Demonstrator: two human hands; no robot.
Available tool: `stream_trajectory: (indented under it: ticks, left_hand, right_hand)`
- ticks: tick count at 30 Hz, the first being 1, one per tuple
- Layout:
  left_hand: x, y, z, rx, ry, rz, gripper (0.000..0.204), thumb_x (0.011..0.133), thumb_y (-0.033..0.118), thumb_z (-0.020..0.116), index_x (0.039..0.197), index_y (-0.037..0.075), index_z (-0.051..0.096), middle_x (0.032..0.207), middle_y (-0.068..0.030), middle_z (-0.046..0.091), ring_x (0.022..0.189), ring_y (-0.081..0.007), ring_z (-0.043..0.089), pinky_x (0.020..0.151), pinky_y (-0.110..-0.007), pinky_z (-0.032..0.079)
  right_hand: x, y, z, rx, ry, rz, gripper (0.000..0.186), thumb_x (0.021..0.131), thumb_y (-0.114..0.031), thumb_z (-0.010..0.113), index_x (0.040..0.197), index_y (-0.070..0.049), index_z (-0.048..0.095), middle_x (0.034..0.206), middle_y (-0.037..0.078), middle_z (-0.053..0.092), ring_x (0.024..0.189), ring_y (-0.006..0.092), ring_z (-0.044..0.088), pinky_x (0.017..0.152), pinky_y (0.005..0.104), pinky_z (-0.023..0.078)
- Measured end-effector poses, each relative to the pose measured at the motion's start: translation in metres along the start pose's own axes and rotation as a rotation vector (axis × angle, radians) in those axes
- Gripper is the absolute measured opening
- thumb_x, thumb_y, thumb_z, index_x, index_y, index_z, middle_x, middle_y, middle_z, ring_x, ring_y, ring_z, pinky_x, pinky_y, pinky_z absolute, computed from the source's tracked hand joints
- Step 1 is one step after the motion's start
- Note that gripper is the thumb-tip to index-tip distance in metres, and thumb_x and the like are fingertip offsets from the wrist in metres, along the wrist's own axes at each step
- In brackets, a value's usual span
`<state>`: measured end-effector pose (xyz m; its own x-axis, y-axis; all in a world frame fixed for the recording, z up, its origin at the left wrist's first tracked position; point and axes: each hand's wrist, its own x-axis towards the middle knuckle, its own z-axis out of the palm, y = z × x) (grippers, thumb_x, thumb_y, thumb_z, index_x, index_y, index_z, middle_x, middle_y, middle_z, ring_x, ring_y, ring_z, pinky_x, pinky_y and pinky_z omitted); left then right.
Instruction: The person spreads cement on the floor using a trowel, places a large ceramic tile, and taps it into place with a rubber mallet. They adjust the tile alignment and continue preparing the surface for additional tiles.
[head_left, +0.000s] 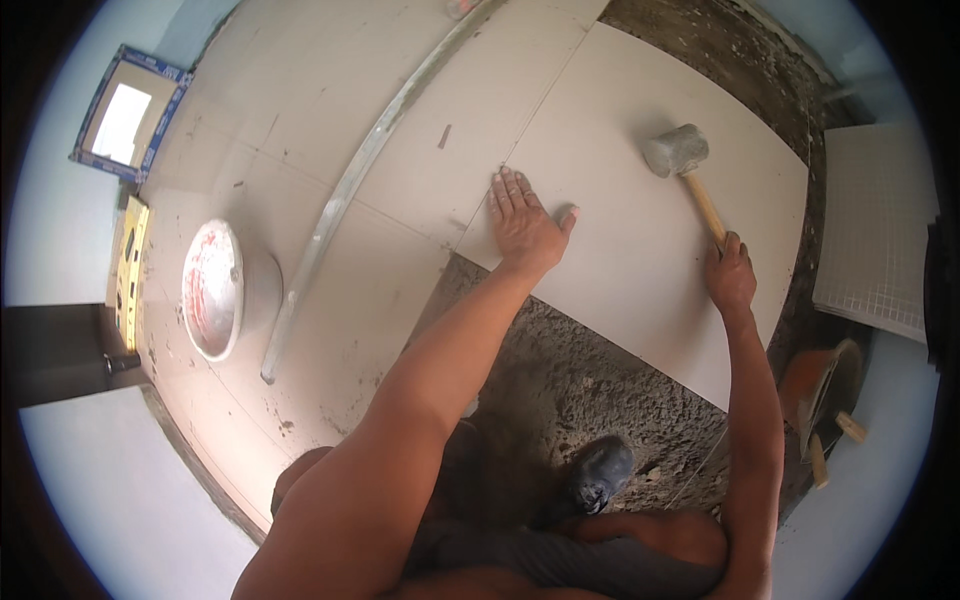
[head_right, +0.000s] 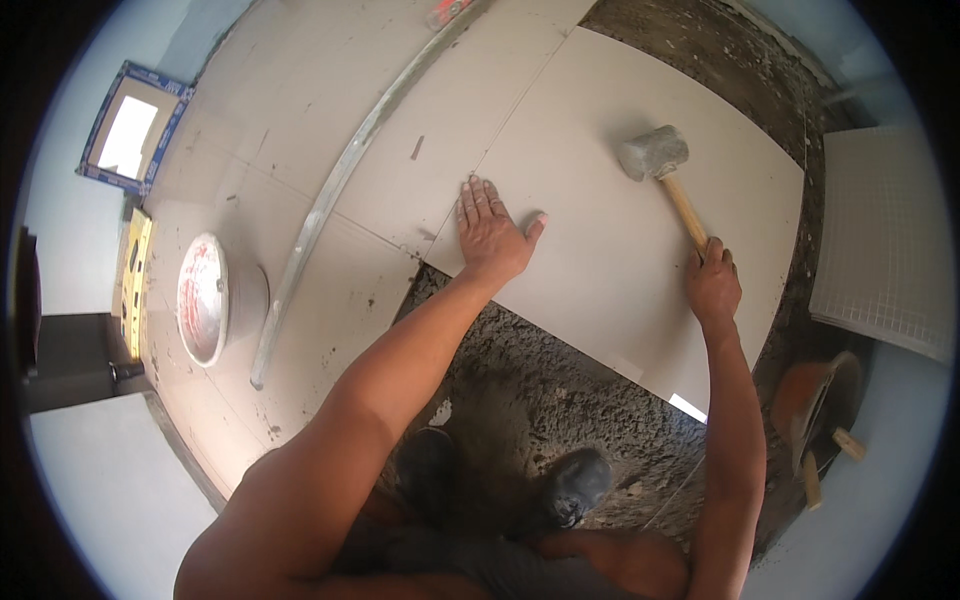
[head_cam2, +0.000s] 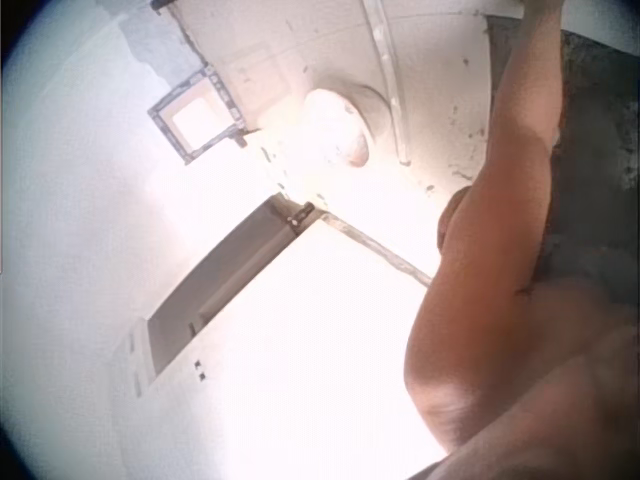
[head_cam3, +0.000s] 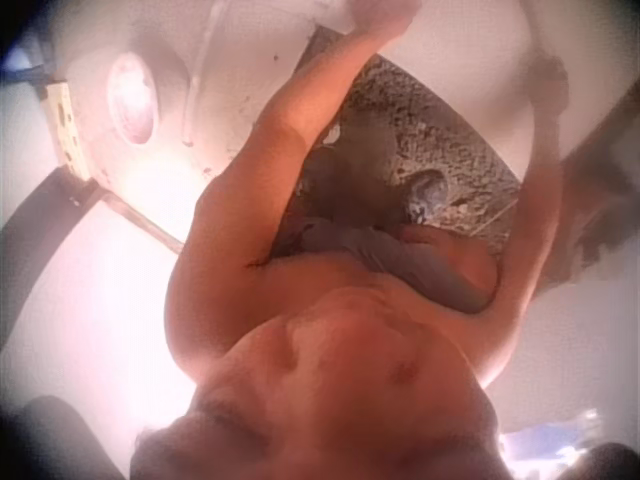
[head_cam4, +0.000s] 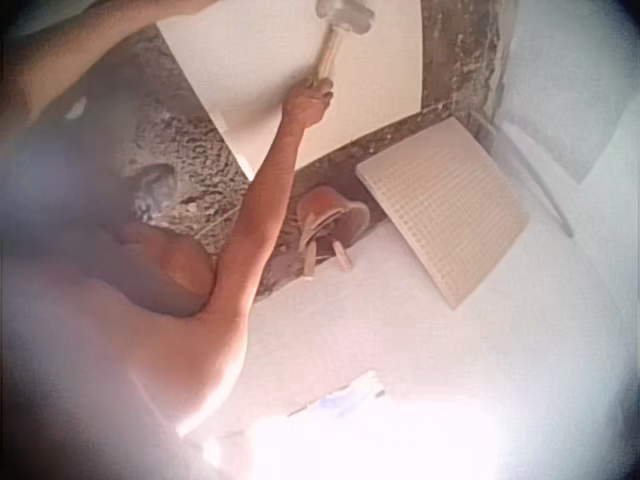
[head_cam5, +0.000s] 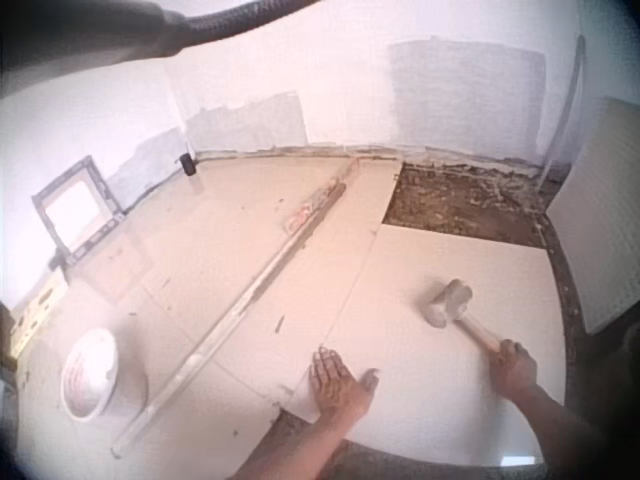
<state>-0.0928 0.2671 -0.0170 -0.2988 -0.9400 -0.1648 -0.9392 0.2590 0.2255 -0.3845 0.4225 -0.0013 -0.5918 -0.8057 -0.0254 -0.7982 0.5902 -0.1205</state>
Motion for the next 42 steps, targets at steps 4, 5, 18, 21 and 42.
stream_trajectory:
  ticks: [4,5,18,21,42]
  left_hand:
    - [0.003,-0.006,0.003,-0.037,0.047,-0.03,0.106,0.092,0.066,0.044,0.149,-0.015,0.009,0.159,-0.0309,0.003,0.15,-0.0408,-0.001,0.121,-0.048,0.003]
    - [0.005,-0.007,0.002,-0.03,0.069,-0.07,0.106,0.091,0.067,0.044,0.149,-0.015,0.01,0.159,-0.0313,0.004,0.149,-0.0419,0.0,0.121,-0.049,0.004]
    - [-0.002,0.013,-0.006,0.012,0.041,-0.239,0.115,0.086,0.072,0.049,0.144,-0.022,0.017,0.151,-0.0423,0.015,0.146,-0.0494,0.008,0.119,-0.055,0.006]
    - [0.012,0.023,0.0,0.036,0.056,-0.251,0.116,0.086,0.073,0.047,0.144,-0.023,0.015,0.151,-0.0432,0.012,0.147,-0.0492,0.005,0.119,-0.055,0.004]
    - [0.12,0.054,0.011,0.014,0.207,-0.1,0.101,0.091,0.064,0.043,0.148,-0.016,0.018,0.158,-0.031,0.012,0.149,-0.0405,0.005,0.121,-0.049,0.002]
  right_hand:
    - [-0.021,0.014,0.023,-0.018,0.105,-0.094,0.042,0.096,-0.027,0.056,0.131,-0.005,0.047,0.113,0.025,0.059,0.103,0.0432,0.06,0.086,0.0521,0.051]
    - [-0.021,0.014,0.03,-0.019,0.116,-0.109,0.043,0.096,-0.027,0.056,0.132,-0.005,0.047,0.113,0.025,0.059,0.104,0.0438,0.059,0.087,0.0522,0.051]
    - [-0.028,0.009,0.014,0.06,0.09,-0.175,0.042,0.097,-0.022,0.054,0.131,0.001,0.047,0.11,0.029,0.06,0.099,0.0468,0.06,0.084,0.0531,0.05]
    - [-0.024,0.011,0.011,0.062,0.064,-0.141,0.042,0.096,-0.022,0.056,0.13,0.002,0.049,0.108,0.028,0.059,0.099,0.0464,0.059,0.084,0.0523,0.05]
    - [0.344,-0.246,0.03,0.008,-0.253,-0.31,0.065,0.091,-0.003,0.041,0.153,-0.02,0.03,0.126,0.015,0.061,0.116,0.0339,0.06,0.095,0.047,0.05]
